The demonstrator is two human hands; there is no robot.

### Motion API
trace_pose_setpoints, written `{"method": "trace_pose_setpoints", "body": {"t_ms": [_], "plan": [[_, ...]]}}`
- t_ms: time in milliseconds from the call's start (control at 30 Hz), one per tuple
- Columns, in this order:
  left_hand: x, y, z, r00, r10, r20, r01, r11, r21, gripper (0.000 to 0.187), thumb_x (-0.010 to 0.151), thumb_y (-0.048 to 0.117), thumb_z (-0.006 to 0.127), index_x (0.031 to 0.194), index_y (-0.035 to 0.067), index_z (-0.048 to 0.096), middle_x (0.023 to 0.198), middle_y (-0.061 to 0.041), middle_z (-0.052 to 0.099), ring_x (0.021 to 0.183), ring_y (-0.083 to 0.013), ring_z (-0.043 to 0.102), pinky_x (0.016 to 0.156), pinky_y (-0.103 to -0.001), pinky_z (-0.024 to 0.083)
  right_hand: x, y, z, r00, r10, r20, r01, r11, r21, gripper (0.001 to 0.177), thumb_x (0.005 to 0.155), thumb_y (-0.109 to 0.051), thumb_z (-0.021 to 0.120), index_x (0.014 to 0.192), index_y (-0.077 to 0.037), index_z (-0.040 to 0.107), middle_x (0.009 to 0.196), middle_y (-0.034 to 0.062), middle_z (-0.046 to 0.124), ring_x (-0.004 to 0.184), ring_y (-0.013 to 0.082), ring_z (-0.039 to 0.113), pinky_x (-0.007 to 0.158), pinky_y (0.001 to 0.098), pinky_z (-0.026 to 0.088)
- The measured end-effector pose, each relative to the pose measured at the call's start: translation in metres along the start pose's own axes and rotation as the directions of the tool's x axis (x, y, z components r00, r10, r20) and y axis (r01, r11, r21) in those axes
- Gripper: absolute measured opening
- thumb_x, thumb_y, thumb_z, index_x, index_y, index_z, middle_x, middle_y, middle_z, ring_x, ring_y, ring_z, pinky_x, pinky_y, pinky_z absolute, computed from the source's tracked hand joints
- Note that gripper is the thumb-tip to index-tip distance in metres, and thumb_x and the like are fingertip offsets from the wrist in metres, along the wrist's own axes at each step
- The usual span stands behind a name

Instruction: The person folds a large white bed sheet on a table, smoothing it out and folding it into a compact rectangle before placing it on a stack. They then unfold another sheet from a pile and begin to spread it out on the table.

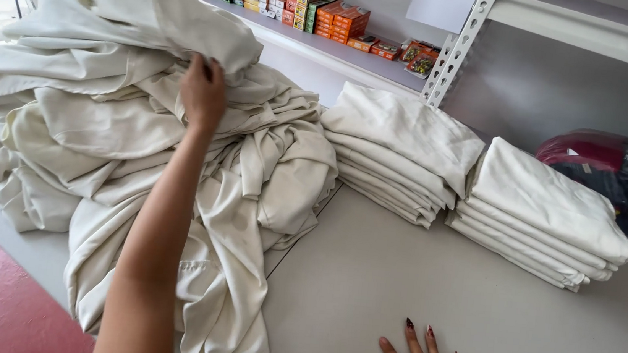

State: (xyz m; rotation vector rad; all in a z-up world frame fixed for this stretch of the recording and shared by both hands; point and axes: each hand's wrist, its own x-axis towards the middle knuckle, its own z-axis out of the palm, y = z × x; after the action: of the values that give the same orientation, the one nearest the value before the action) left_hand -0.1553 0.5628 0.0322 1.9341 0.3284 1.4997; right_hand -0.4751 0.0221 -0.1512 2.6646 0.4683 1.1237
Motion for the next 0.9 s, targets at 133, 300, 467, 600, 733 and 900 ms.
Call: {"method": "trace_pose_setpoints", "body": {"t_ms": [133, 300, 467, 600, 733, 900], "plan": [[-0.095, 0.086, -0.032, 0.869, 0.478, 0.128, -0.434, 0.861, -0.266, 0.019, 0.104, 0.002, 0.06, 0.087, 0.01, 0.054, 0.071, -0.005, 0.053, 0.059, -0.0208, 0.047, 0.054, -0.039, 0.037, -0.011, 0.017, 0.012, 0.992, -0.118, 0.045, 0.119, 0.993, -0.02, 0.106, 0.074, -0.097, 0.043, 0.167, -0.052, 0.019, 0.18, -0.011, 0.017, 0.164, 0.0171, 0.018, 0.126, 0.0467, 0.02], [-0.251, 0.233, -0.125, 0.426, 0.787, 0.446, -0.525, 0.617, -0.586, 0.011, 0.09, 0.018, 0.069, 0.1, 0.017, 0.065, 0.079, -0.005, 0.063, 0.065, -0.0269, 0.059, 0.051, -0.046, 0.042, 0.004, 0.027, -0.002, 0.936, -0.091, 0.34, 0.038, 0.987, 0.158, 0.106, 0.086, -0.088, 0.047, 0.169, -0.038, 0.006, 0.18, -0.008, 0.007, 0.166, 0.0183, 0.002, 0.129, 0.0498, 0.005], [-0.375, 0.328, -0.18, 0.246, 0.93, 0.272, -0.458, 0.359, -0.813, 0.021, 0.107, 0.026, 0.053, 0.101, 0.006, 0.054, 0.089, -0.01, 0.062, 0.073, -0.0356, 0.064, 0.055, -0.049, 0.043, -0.113, 0.038, -0.048, 0.719, -0.068, 0.691, -0.387, 0.787, 0.48, 0.104, 0.089, -0.064, 0.063, 0.164, -0.019, 0.006, 0.172, -0.0023, 0.012, 0.157, 0.0217, 0.006, 0.122, 0.0538, 0.007], [-0.446, 0.357, -0.156, 0.157, 0.882, 0.445, -0.312, 0.471, -0.825, 0.034, 0.106, 0.036, 0.044, 0.095, 0.006, 0.052, 0.086, -0.012, 0.066, 0.069, -0.0385, 0.067, 0.049, -0.054, 0.045, -0.165, 0.073, -0.09, 0.642, -0.062, 0.765, -0.573, 0.624, 0.531, 0.088, 0.09, -0.049, 0.06, 0.157, -0.012, 0.017, 0.163, 0.0042, 0.023, 0.149, 0.0257, 0.017, 0.116, 0.0528, 0.014], [-0.483, 0.38, -0.105, 0.367, 0.863, 0.348, -0.408, 0.486, -0.773, 0.02, 0.1, 0.037, 0.052, 0.097, 0.017, 0.05, 0.086, -0.003, 0.063, 0.072, -0.0295, 0.073, 0.059, -0.039, 0.057, -0.15, 0.136, -0.096, 0.59, -0.069, 0.804, -0.708, 0.434, 0.557, 0.073, 0.091, -0.034, 0.057, 0.151, -0.005, 0.029, 0.154, 0.0102, 0.034, 0.14, 0.0294, 0.028, 0.109, 0.0515, 0.022], [-0.445, 0.409, -0.119, 0.531, 0.806, 0.263, -0.358, 0.495, -0.792, 0.033, 0.103, 0.038, 0.055, 0.116, 0.007, 0.054, 0.107, -0.015, 0.061, 0.089, -0.0379, 0.073, 0.074, -0.045, 0.059, -0.07, 0.217, -0.081, 0.56, -0.054, 0.826, -0.812, 0.162, 0.561, 0.056, 0.091, -0.015, 0.055, 0.142, 0.003, 0.043, 0.143, 0.0171, 0.049, 0.129, 0.0333, 0.043, 0.101, 0.0495, 0.032]]}}
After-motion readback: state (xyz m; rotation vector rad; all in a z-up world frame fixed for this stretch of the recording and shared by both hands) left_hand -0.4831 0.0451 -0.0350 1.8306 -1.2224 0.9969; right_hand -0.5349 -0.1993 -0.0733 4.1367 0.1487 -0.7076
